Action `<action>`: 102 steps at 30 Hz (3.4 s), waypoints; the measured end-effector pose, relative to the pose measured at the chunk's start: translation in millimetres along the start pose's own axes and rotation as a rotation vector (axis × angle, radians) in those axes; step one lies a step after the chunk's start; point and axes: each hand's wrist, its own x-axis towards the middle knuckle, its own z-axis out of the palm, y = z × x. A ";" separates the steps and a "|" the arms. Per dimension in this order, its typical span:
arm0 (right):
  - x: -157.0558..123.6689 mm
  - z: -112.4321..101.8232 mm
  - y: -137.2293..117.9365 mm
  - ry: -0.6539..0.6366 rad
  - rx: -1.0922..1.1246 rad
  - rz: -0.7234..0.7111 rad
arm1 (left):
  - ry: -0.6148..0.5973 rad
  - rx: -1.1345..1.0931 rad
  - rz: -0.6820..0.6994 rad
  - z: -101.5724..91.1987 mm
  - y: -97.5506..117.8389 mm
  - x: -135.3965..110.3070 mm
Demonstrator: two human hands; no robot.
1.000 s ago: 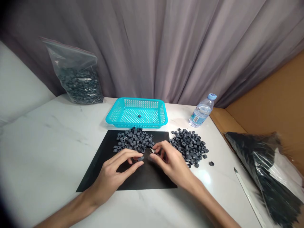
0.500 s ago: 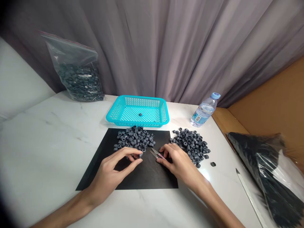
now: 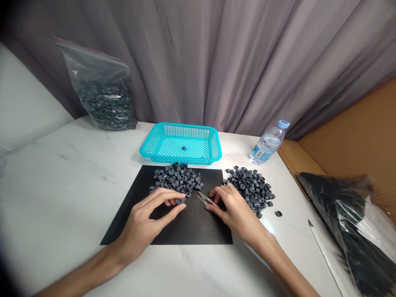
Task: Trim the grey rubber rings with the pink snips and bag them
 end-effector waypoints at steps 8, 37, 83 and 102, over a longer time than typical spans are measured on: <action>0.0 -0.1 -1.9 -0.003 0.004 0.000 | -0.003 -0.028 -0.001 -0.6 0.3 0.0; -4.9 5.9 -46.9 0.392 0.339 0.039 | -0.036 -0.206 -0.247 6.1 11.1 0.4; 3.6 23.8 -14.3 0.215 -0.159 -0.077 | -0.146 -1.100 -0.845 -6.7 24.7 9.9; 6.0 29.9 -10.5 0.209 -0.162 -0.102 | -0.158 -0.511 -0.560 -14.9 4.0 23.5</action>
